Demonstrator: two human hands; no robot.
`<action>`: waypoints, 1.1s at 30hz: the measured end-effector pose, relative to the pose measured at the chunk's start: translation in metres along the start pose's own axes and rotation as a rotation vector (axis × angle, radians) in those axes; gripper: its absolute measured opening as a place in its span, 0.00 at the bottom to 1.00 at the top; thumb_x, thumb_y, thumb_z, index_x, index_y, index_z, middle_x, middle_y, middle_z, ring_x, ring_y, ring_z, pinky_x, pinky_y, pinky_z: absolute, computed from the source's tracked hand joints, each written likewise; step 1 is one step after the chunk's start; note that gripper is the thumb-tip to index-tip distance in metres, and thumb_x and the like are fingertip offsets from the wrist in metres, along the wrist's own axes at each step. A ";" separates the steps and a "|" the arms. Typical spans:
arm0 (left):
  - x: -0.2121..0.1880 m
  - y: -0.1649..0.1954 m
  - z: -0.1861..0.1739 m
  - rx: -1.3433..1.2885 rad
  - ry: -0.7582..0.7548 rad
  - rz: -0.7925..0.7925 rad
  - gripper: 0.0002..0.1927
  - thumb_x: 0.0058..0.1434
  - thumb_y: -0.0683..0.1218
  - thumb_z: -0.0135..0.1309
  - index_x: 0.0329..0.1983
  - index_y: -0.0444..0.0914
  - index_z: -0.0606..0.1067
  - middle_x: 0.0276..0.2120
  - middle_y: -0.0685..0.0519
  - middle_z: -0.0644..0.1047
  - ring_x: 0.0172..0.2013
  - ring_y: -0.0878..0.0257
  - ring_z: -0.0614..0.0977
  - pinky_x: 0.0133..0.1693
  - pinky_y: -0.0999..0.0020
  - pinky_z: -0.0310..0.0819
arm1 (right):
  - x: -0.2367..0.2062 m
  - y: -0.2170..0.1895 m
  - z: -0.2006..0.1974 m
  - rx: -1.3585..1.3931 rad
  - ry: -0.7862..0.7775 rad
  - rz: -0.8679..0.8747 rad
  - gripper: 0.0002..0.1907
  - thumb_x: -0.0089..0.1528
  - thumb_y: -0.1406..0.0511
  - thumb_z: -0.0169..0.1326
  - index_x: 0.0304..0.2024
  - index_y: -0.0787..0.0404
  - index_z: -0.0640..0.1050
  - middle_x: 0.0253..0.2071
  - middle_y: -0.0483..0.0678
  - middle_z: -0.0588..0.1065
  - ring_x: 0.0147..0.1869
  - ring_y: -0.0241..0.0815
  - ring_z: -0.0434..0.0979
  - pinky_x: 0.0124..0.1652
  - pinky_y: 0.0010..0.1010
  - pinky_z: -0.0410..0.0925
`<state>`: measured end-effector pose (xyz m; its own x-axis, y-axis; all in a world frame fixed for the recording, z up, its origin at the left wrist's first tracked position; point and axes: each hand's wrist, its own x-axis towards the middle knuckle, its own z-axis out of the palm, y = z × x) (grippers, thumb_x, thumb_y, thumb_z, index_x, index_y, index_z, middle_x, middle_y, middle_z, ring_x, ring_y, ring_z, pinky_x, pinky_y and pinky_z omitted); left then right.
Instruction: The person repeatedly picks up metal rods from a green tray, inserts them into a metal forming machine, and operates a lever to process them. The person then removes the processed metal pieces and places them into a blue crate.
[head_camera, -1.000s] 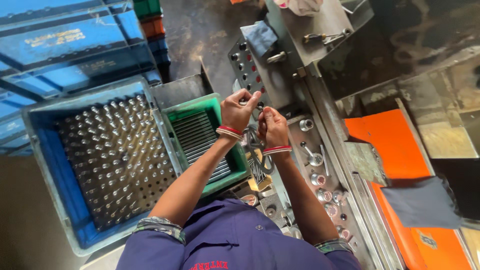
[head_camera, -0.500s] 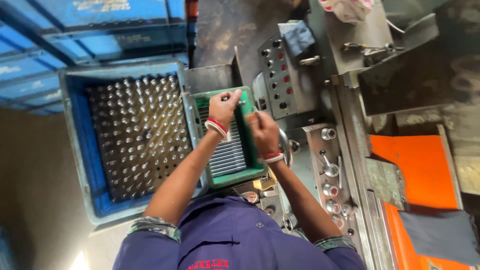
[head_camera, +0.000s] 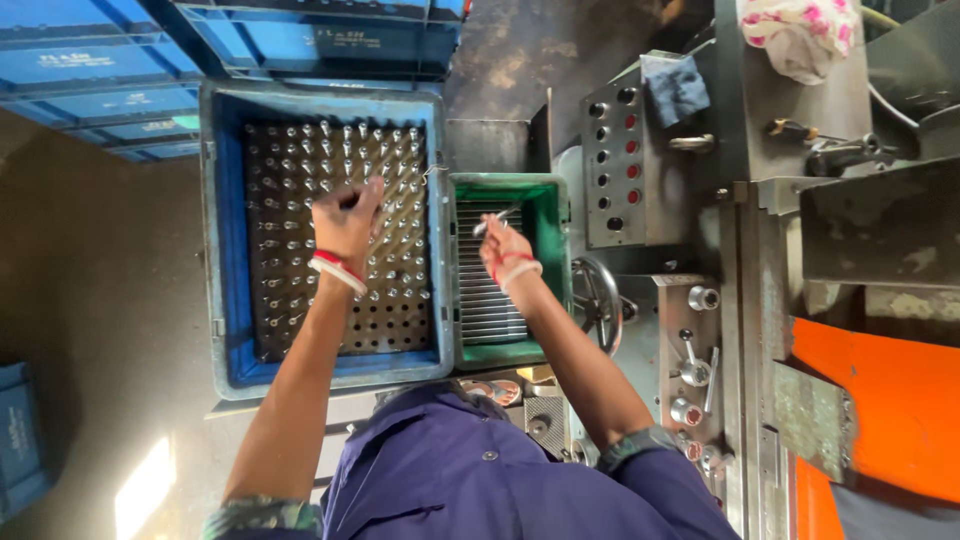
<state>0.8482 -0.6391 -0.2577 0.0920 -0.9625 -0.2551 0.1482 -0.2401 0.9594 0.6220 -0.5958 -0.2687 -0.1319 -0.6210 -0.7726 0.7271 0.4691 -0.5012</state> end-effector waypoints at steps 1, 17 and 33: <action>-0.007 -0.005 -0.010 0.018 0.011 -0.042 0.16 0.64 0.47 0.62 0.23 0.34 0.77 0.14 0.59 0.72 0.14 0.73 0.68 0.17 0.75 0.55 | 0.007 -0.003 0.010 0.043 0.041 -0.023 0.08 0.66 0.64 0.59 0.38 0.61 0.76 0.26 0.44 0.72 0.23 0.34 0.65 0.19 0.24 0.56; -0.051 -0.025 -0.084 1.208 -0.361 -0.119 0.16 0.63 0.56 0.60 0.40 0.39 0.84 0.36 0.42 0.83 0.38 0.46 0.84 0.42 0.53 0.77 | 0.049 -0.018 -0.015 -1.292 0.342 -0.770 0.16 0.55 0.77 0.43 0.33 0.61 0.81 0.35 0.58 0.80 0.41 0.52 0.80 0.45 0.38 0.70; -0.070 0.009 -0.090 1.279 -0.613 0.238 0.21 0.66 0.61 0.54 0.34 0.40 0.85 0.27 0.43 0.82 0.30 0.49 0.84 0.37 0.54 0.78 | -0.052 0.046 -0.042 -0.863 -0.329 -0.582 0.08 0.63 0.70 0.59 0.45 0.66 0.81 0.37 0.41 0.80 0.42 0.29 0.79 0.44 0.22 0.74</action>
<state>0.9317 -0.5622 -0.2415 -0.4909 -0.8178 -0.3005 -0.8102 0.3017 0.5026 0.6345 -0.5157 -0.2680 -0.0231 -0.9678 -0.2507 -0.1227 0.2516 -0.9600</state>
